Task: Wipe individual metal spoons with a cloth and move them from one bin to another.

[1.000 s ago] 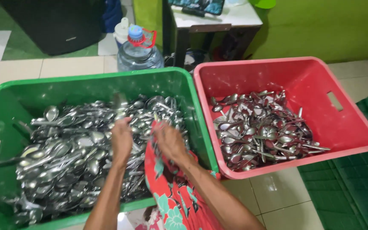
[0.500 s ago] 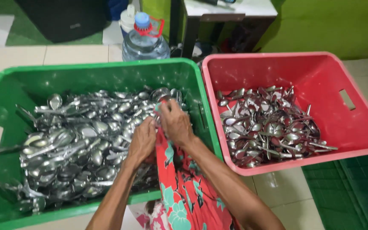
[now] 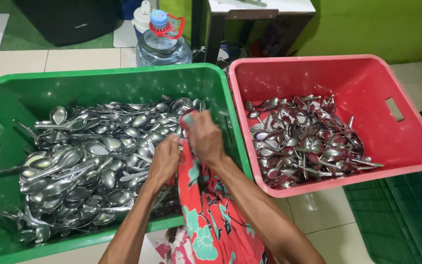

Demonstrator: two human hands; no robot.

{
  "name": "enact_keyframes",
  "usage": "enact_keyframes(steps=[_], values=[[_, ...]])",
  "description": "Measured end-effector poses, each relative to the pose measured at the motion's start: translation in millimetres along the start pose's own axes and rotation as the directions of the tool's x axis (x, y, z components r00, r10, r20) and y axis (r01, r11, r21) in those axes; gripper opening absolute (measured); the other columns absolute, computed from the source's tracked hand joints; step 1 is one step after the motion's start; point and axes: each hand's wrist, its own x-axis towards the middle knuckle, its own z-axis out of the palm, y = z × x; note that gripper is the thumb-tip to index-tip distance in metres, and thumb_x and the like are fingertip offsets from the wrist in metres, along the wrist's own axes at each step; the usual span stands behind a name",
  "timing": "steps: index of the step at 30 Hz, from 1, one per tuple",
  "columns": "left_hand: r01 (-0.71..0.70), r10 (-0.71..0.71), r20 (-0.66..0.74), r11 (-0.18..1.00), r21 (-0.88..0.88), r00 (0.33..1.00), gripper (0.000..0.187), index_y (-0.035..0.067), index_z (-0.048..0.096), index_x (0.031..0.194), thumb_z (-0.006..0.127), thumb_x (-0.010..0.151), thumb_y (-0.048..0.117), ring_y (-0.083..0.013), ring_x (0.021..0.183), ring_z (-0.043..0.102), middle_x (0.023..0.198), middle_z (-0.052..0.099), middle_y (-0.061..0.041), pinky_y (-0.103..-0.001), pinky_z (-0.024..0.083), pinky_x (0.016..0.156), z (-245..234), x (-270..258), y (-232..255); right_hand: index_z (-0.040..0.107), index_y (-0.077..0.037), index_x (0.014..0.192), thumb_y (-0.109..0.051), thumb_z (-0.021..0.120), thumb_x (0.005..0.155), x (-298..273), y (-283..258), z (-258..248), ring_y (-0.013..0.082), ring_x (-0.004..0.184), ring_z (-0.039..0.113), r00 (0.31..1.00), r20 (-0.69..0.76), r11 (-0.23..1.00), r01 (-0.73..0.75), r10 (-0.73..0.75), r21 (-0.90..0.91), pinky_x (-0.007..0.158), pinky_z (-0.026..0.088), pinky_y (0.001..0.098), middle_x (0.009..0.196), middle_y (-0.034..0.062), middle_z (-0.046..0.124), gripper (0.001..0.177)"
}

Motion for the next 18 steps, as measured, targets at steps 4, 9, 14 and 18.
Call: enact_keyframes(steps=[4,9,14,18], values=[[-0.056,0.056,0.018,0.998,0.033,0.998,0.034,0.007,0.061,0.088,0.038,0.106,0.024,-0.0353,0.070,0.062,0.068,0.063,-0.019,-0.048,0.049,0.071,-1,-10,8,0.059,-0.013,0.098,-0.020,0.056,0.098,4,2,1,0.0255,0.070,0.066,0.987,0.053,0.971,0.160,-0.153,-0.175,0.056,0.056,0.0340,0.091,0.0013,0.049,0.008],[-0.041,0.042,-0.005,0.995,0.092,0.999,0.034,0.011,0.068,0.094,0.038,0.105,0.024,-0.0435,0.076,0.065,0.074,0.066,-0.024,-0.050,0.051,0.075,2,1,-7,0.058,-0.008,0.110,-0.010,0.056,0.093,6,22,15,0.0428,0.066,0.066,0.973,0.022,0.970,-0.225,0.228,-0.091,0.057,0.054,0.0527,0.097,0.0126,0.053,0.017],[0.016,-0.015,-0.182,1.000,0.005,0.983,0.030,0.008,0.072,0.111,0.044,0.104,0.017,-0.0277,0.065,0.059,0.071,0.064,-0.015,-0.043,0.049,0.068,-10,-5,13,0.059,-0.010,0.118,-0.015,0.051,0.101,10,18,-11,0.0419,0.091,0.064,0.932,-0.007,0.921,-0.355,0.361,0.161,0.074,0.054,0.0473,0.099,0.0096,0.052,0.019],[-0.049,0.014,-0.237,0.989,-0.142,0.971,0.020,0.004,0.070,0.110,0.054,0.101,0.011,-0.0216,0.064,0.058,0.065,0.063,-0.009,-0.038,0.049,0.070,-8,-6,10,0.064,-0.009,0.128,-0.009,0.054,0.102,12,-2,-19,0.0392,0.087,0.063,0.971,-0.122,0.971,-0.184,0.203,0.156,0.073,0.055,0.0454,0.095,0.0103,0.051,0.028]])
